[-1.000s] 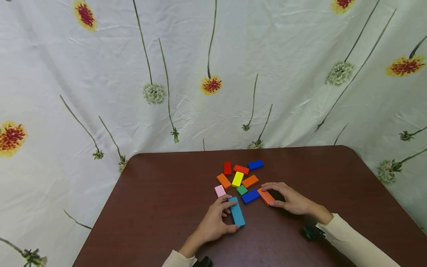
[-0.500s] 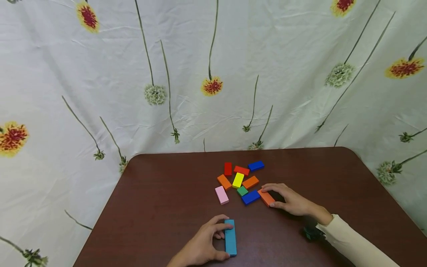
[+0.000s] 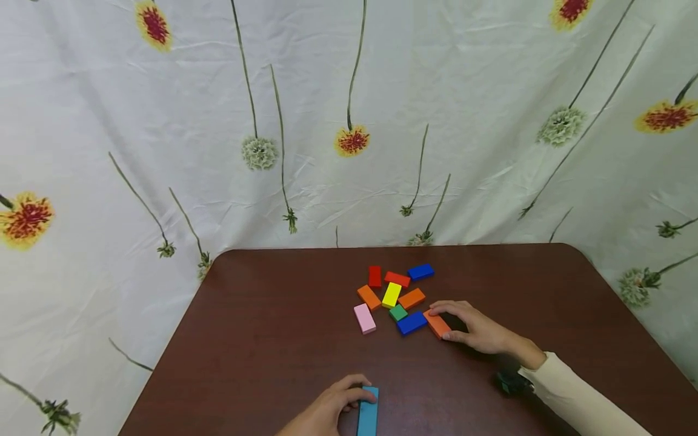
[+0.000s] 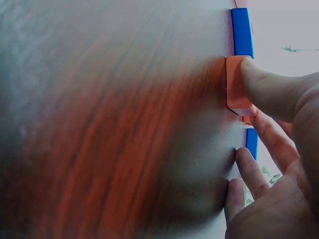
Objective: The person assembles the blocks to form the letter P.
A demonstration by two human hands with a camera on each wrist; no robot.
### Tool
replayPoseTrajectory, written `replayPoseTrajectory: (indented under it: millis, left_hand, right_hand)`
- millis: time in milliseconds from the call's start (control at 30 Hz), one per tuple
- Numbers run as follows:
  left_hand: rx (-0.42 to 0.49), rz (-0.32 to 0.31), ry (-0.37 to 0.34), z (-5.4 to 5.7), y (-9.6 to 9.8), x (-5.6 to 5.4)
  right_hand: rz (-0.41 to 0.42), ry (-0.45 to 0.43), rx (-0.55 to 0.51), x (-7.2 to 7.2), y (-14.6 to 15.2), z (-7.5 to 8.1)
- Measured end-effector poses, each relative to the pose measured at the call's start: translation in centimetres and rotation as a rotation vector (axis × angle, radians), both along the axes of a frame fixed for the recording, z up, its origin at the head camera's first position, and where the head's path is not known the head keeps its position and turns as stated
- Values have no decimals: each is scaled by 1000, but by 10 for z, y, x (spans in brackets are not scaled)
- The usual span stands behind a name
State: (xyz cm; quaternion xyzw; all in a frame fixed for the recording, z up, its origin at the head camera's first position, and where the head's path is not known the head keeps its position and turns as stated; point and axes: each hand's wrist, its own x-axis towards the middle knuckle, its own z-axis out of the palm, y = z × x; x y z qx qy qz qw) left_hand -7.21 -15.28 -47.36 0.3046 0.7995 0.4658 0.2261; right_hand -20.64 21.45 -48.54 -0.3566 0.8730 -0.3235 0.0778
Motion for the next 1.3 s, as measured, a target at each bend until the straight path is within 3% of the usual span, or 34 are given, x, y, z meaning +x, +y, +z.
replayPoseTrajectory:
  millis: [133,200,367,467,867,1300]
  left_hand:
    - [1,-35,94,-6,-3,3]
    - [-5,-25,72,-7,-3,3]
    - [9,45,-96,-6,-2,2]
    - [10,80,-148,-6,-1,0]
    - [-17,120,-152,-6,1,1]
    - [-37,76,-167,-4,-1,-4]
  right_hand:
    - [-12,-18,-19,-1,1,-1]
    - [-17,-44,-34,-1,1,-1]
    - [-20,-108,-57,-3,3,-3]
    - [-13,-112,-52,-4,4,-3]
    - [-15,-73,-79,-6,4,0]
    - [-170,4,-157,3,-9,14]
